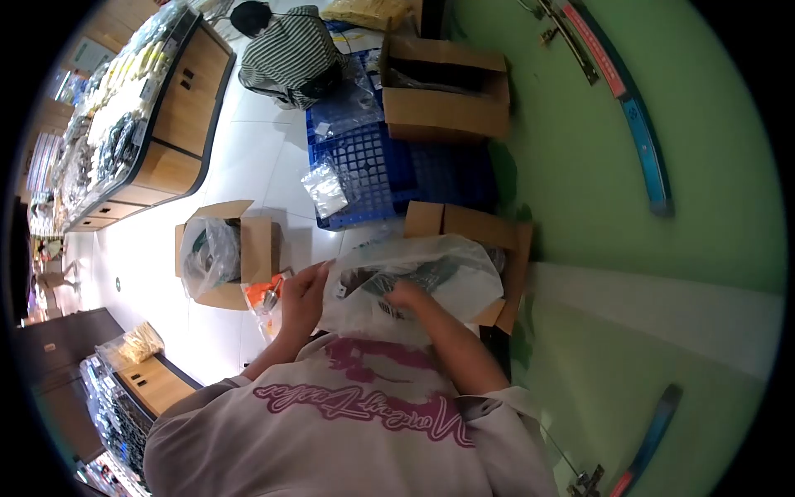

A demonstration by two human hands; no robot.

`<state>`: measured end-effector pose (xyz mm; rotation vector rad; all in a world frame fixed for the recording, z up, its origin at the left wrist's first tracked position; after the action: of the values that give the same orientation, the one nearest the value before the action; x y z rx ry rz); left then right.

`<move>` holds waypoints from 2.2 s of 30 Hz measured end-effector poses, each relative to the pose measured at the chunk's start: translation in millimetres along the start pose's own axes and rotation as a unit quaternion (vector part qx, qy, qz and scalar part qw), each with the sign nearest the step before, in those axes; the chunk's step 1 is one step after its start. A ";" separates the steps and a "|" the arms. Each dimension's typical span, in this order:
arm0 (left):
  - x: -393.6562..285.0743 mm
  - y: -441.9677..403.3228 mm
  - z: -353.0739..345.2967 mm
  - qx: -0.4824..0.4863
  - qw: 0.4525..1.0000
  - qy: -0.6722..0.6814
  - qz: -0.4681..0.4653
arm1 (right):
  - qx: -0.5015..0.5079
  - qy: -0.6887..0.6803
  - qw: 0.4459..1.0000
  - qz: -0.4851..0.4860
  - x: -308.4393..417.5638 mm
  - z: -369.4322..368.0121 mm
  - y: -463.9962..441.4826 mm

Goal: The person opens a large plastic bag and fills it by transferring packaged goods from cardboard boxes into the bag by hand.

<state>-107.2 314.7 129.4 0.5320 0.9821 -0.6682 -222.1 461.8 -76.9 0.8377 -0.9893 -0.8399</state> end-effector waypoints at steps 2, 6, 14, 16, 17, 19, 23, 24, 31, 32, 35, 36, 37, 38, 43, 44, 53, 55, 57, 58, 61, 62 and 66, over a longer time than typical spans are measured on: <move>-8.7 -3.2 -3.6 0.014 1.000 0.004 0.004 | 0.039 -0.031 0.999 -0.018 -9.5 0.9 5.1; -18.9 -4.9 -12.5 0.051 0.997 0.047 0.032 | 0.095 -0.028 0.992 -0.078 -4.0 27.1 36.7; -84.3 7.2 1.9 0.087 0.993 0.057 0.052 | 0.112 0.013 0.990 -0.080 -40.2 12.9 -40.0; -85.8 12.1 9.2 0.076 0.989 0.102 0.070 | 0.031 0.016 0.997 -0.072 -38.8 11.4 -48.7; -84.1 13.1 11.7 0.066 0.988 0.117 0.080 | -0.013 0.018 0.997 -0.068 -37.6 11.9 -53.5; -83.3 12.8 13.2 0.050 0.985 0.140 0.084 | -0.091 0.019 0.994 -0.064 -35.5 14.1 -60.2; -77.4 7.4 10.1 0.048 0.983 0.173 0.047 | -0.227 0.001 0.973 -0.040 -28.2 30.4 -61.9; -74.0 3.2 6.7 0.048 0.987 0.154 0.029 | -0.265 -0.009 0.964 -0.025 -25.6 37.3 -57.4; -34.3 -28.9 -8.1 0.027 0.997 0.068 -0.003 | -0.319 0.115 0.939 0.061 -5.2 85.9 121.2; -22.3 -34.2 -11.1 0.022 0.997 0.072 0.008 | -0.271 0.094 0.957 0.045 -2.7 95.3 169.3; -11.5 -41.4 -21.4 0.016 0.993 0.119 0.002 | -0.356 0.006 0.926 0.124 -22.5 110.1 255.6; -13.4 -42.3 -23.4 0.015 0.992 0.125 -0.011 | -0.372 -0.109 0.912 0.132 -25.1 113.4 280.4; -22.0 -44.2 -22.6 0.013 0.994 0.100 -0.038 | -0.382 -0.226 0.885 0.140 -26.2 114.1 296.6; -25.0 -45.6 -23.6 0.017 0.994 0.104 -0.044 | -0.389 -0.226 0.883 0.138 -24.3 113.1 304.6; -30.1 -58.9 -37.6 0.036 0.990 0.105 -0.085 | -0.431 -0.474 0.729 0.241 -12.1 135.9 344.4; -31.1 -60.0 -40.1 0.016 0.989 0.091 -0.119 | -0.438 -0.471 0.725 0.244 -13.8 143.5 351.0; -58.3 -49.6 -48.7 0.177 0.963 0.139 -0.152 | -0.332 -0.509 0.555 0.568 31.2 208.6 458.2; -69.9 -43.3 -47.8 0.262 0.936 0.209 -0.111 | -0.281 -0.493 0.526 0.634 31.7 211.5 469.5; -88.1 -33.5 -45.6 0.376 0.865 0.321 -0.091 | -0.211 -0.494 0.514 0.668 25.4 215.0 460.6; -99.1 -28.5 -42.4 0.403 0.830 0.369 -0.112 | -0.143 -0.502 0.500 0.691 24.3 214.0 451.9; -95.9 -24.1 -51.8 0.507 0.657 0.553 -0.077 | -0.170 -0.614 0.468 0.613 21.0 203.0 407.6; -94.7 -22.2 -55.0 0.525 0.605 0.595 -0.062 | -0.163 -0.614 0.467 0.615 17.2 199.3 390.3; -125.4 -7.0 -43.4 0.344 0.743 0.573 -0.018 | -0.158 -0.741 0.428 0.492 15.3 176.2 356.3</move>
<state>-185.9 373.1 219.2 1.7201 1.8996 -0.7155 -307.6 564.2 297.8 -1.2507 -2.3450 -0.4445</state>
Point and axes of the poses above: each hand's wrist, its own y-axis away from the middle knuckle, its own z-axis out of the back of the hand, x = y × z, the point moved 3 cm from there along -y, towards the middle knuckle, and after that the axes turned 5 degrees about -z, right-handed, at the moved point
